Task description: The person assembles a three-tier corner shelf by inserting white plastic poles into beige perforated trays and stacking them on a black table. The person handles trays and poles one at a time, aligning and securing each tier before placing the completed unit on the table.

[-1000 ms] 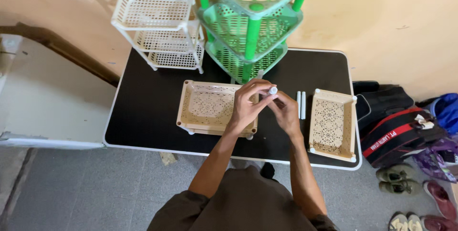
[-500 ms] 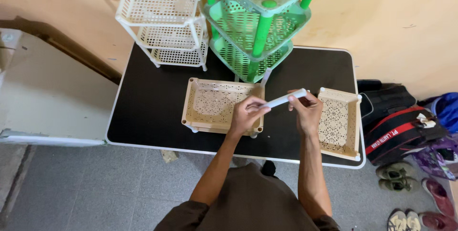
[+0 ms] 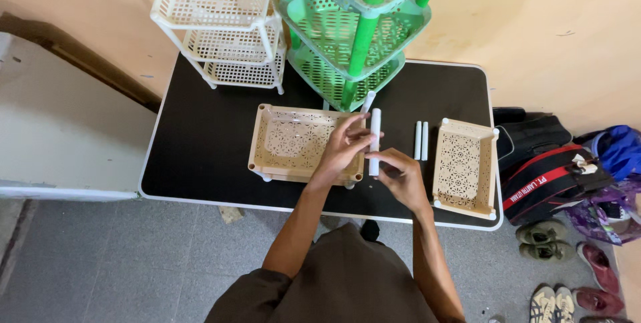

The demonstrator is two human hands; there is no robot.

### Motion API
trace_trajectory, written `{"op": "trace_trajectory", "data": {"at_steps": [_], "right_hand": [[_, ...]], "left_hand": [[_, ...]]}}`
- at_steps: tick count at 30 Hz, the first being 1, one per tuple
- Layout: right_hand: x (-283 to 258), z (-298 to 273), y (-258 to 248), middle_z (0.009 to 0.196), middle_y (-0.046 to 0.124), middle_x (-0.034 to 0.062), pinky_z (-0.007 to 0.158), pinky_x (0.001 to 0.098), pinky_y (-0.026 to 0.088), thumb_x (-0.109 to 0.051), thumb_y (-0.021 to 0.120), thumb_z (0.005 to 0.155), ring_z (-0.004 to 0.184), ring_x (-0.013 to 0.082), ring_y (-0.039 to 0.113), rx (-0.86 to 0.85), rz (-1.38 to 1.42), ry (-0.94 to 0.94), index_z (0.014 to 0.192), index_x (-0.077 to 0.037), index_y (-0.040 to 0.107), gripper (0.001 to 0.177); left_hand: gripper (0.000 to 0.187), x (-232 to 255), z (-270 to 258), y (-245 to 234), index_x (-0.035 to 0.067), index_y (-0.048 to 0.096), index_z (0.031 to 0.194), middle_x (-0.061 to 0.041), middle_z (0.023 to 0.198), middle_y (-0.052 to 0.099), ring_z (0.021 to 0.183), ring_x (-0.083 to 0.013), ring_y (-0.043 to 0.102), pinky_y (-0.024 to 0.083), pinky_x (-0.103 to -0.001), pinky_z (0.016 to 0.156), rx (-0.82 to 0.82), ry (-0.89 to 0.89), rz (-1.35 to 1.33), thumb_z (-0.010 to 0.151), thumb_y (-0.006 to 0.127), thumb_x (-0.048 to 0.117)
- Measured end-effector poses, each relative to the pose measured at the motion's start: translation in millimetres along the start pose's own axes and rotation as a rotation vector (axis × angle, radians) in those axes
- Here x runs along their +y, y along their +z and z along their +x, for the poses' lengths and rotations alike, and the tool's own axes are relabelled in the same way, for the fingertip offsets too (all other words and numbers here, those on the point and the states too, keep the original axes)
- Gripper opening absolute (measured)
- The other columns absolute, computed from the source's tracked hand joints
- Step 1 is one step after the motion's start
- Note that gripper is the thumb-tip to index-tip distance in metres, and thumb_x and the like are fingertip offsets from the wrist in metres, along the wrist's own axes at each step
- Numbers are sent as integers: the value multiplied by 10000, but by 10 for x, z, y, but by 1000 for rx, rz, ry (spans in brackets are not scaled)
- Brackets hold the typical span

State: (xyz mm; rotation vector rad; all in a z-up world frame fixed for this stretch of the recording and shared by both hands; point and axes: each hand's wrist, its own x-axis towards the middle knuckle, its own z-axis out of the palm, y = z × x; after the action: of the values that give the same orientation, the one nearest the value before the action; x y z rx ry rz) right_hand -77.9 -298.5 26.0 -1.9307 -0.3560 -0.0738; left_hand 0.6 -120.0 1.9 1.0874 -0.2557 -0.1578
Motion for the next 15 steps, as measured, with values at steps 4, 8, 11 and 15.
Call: {"op": "trace_trajectory", "data": {"at_steps": [4,8,11,15], "right_hand": [[99,-29,-57,1286,689,118,897,285,551,93,613,939,1074,160,671,34,358,9,1249,-53,621,342],[50,128,-109,1315,634,119,1062,354,534,-11,668,977,1235,208,646,94,458,-2,1379,-29,469,449],[-53,222,-131,1294,625,87,1027,334,532,-70,677,948,1146,179,645,92,436,-21,1511,-43,423,618],[-172,300,11,1292,655,79,1031,303,517,-100,650,1012,1135,153,632,144,381,12,1478,-7,538,488]], "left_hand": [[412,214,-1,-29,48,648,1344,-157,1221,739,1136,-230,720,595,-341,1022,-166,37,90,950,766,65],[384,398,7,111,93,708,1237,-102,1192,751,1068,-200,726,578,-351,978,-216,290,456,872,826,85],[357,493,4,196,78,754,1156,-87,1120,772,1010,-202,730,555,-367,927,-171,480,716,814,857,85],[322,568,-78,193,63,755,1158,-99,1099,779,1002,-211,746,546,-369,915,-147,507,706,845,831,67]]}}
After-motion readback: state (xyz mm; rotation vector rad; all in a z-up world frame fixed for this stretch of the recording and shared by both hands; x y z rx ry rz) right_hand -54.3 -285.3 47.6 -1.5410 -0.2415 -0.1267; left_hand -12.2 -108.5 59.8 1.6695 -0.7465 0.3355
